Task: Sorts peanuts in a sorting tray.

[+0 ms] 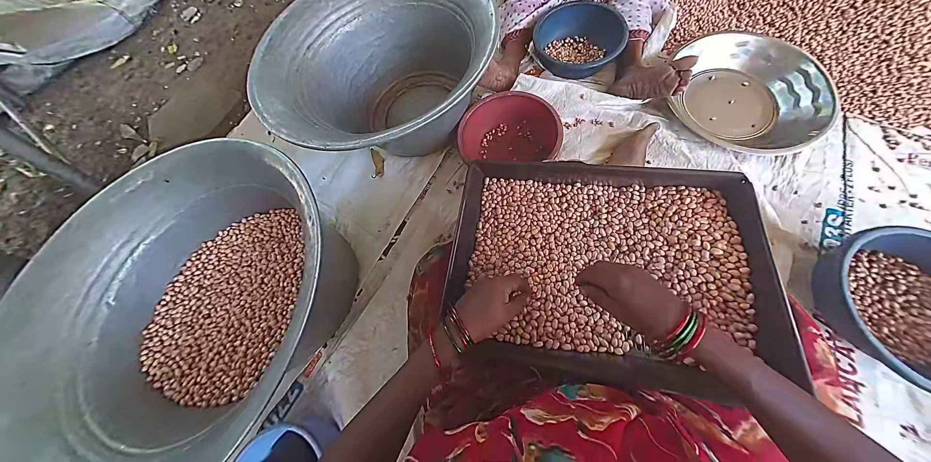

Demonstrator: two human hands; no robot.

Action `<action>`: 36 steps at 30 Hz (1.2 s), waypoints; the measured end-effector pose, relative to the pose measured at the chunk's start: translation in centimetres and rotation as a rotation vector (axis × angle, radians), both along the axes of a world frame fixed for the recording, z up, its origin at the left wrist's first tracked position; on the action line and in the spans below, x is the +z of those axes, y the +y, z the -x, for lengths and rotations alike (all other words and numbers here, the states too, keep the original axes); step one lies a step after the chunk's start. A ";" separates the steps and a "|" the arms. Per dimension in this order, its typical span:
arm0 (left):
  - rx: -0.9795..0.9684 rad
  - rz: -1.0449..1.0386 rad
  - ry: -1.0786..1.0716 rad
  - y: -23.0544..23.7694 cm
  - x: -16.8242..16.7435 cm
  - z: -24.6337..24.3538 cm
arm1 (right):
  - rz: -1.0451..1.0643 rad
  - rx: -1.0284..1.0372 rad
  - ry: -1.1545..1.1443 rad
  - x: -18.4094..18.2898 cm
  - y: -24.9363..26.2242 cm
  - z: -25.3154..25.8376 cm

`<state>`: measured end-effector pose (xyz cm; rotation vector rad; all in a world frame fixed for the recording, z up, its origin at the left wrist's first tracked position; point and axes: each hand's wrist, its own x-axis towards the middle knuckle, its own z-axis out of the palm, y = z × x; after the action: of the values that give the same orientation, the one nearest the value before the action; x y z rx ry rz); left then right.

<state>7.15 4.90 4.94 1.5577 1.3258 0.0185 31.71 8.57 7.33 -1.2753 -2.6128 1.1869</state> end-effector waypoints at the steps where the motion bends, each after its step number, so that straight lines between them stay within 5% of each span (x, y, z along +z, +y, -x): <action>1: -0.048 0.017 0.021 -0.3 0.0 -0.3 | 0.063 0.041 -0.041 -0.5 -0.6 0.1; 7: -0.348 0.096 0.221 -0.6 0.4 -3.0 | 0.225 0.123 -0.184 -1.4 -1.8 0.8; 11: -0.307 0.130 0.227 -0.3 0.4 -3.6 | 0.247 0.120 -0.233 -1.6 -2.0 0.0; 14: 0.125 0.042 -0.137 -1.0 -0.4 -1.8 | 0.206 0.018 -0.223 -1.3 -1.7 -1.3; 17: 0.627 0.164 -0.919 -1.5 -1.7 0.3 | 0.009 -0.215 -0.148 -2.0 -0.6 -3.0; 20: 0.585 0.240 -1.281 -1.6 -2.9 2.1 | -0.207 -0.437 -0.088 -3.3 1.6 -4.2; 23: 0.690 0.207 -1.179 -2.1 -2.4 2.0 | -0.325 -0.406 -0.082 -4.3 2.8 -4.0; 26: 0.753 0.067 -0.781 -2.4 -1.0 1.3 | -0.451 -0.276 -0.172 -6.0 2.9 -3.1; 30: 0.194 -0.108 -0.112 -2.6 0.4 2.5 | -0.532 -0.282 -0.151 -7.2 2.9 -2.8; 36: -0.291 0.070 0.116 -2.2 0.8 1.4 | 0.104 -0.506 0.033 -2.7 2.2 -3.2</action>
<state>5.70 2.66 5.78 1.6978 1.1631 -0.3003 34.95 10.73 4.60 -1.7703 -2.0334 1.2350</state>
